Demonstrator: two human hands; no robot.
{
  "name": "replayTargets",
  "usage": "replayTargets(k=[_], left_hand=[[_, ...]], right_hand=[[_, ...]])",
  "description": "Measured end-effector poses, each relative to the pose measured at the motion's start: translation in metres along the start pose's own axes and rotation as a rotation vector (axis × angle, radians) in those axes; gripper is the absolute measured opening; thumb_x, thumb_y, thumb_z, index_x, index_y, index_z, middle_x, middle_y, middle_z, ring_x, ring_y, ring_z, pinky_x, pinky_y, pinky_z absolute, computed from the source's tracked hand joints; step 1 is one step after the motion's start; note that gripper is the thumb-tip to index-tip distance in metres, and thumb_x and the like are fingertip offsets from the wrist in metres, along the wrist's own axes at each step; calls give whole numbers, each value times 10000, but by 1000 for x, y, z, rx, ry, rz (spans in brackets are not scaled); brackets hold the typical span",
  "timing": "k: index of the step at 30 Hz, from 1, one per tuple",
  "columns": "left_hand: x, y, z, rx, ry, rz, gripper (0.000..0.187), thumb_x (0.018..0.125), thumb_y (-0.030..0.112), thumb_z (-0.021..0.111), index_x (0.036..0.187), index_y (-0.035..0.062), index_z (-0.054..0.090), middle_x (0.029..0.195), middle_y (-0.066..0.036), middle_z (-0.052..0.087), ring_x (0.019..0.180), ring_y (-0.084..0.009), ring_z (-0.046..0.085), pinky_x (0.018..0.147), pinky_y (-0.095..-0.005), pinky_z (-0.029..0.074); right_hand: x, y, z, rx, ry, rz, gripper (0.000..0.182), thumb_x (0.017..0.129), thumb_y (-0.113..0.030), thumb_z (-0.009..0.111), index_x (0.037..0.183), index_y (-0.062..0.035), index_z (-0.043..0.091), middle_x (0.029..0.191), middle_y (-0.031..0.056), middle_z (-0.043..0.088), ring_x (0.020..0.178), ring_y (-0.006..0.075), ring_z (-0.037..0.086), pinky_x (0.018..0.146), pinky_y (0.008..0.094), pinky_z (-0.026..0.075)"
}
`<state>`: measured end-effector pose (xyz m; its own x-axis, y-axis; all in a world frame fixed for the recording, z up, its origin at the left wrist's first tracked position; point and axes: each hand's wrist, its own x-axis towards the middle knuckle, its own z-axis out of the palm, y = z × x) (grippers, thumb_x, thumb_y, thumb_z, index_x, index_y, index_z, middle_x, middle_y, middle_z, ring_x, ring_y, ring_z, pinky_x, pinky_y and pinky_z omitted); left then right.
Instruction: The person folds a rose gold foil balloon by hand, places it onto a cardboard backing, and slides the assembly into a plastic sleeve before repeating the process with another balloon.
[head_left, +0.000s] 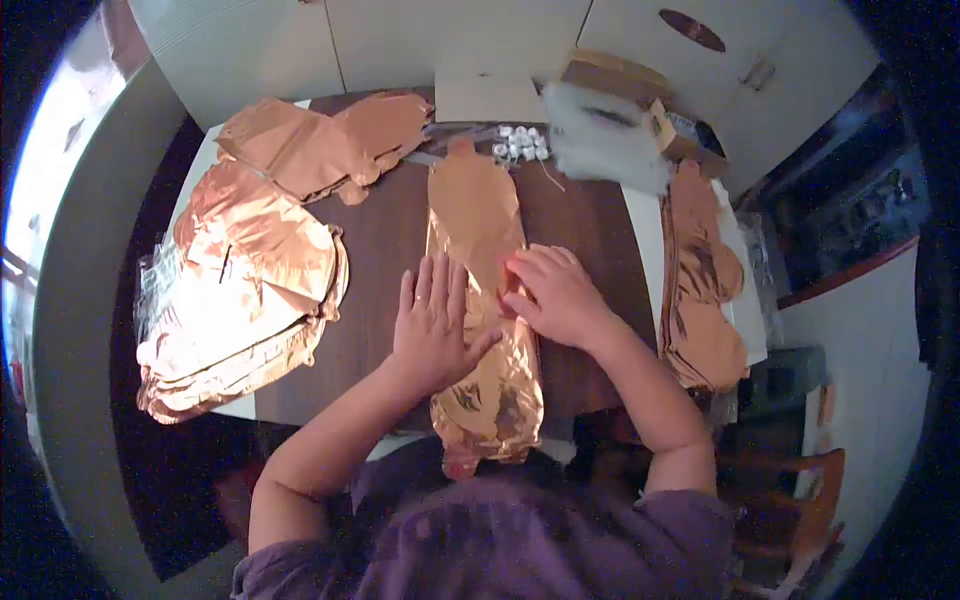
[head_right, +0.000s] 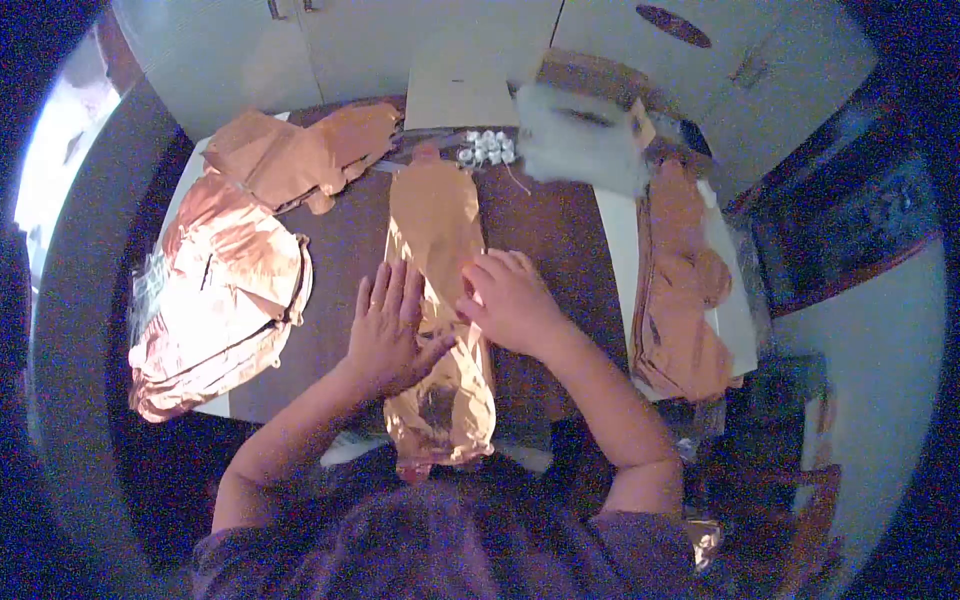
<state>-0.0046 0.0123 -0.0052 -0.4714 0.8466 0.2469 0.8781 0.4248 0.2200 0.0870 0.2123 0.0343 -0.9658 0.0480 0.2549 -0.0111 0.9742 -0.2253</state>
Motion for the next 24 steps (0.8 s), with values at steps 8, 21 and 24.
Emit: replayTargets(k=[8, 21, 24], left_hand=[[1, 3, -5, 25, 1, -16, 945, 872, 637, 481, 1445, -95, 308, 1497, -310, 294, 1416, -471, 225, 1156, -566, 155], [5, -1, -7, -56, -67, -28, 965, 861, 673, 500, 1415, -99, 331, 1485, -309, 303, 1405, -487, 237, 1123, -620, 192], [5, -1, -7, -41, -87, -35, 973, 859, 676, 500, 1417, -102, 323, 1485, -311, 298, 1410, -485, 228, 1123, -622, 189]], right_hand=[[153, 121, -10, -15, 100, 164, 290, 873, -248, 630, 1060, -29, 666, 1053, 185, 655, 1002, 358, 627, 870, 437, 500], [266, 164, 28, -589, -451, -1, 247, 885, -243, 572, 934, -35, 697, 965, 193, 688, 940, 360, 666, 825, 480, 530], [267, 162, 27, -573, -449, -37, 235, 894, -192, 520, 939, -46, 698, 963, 175, 693, 947, 342, 670, 816, 469, 536]])
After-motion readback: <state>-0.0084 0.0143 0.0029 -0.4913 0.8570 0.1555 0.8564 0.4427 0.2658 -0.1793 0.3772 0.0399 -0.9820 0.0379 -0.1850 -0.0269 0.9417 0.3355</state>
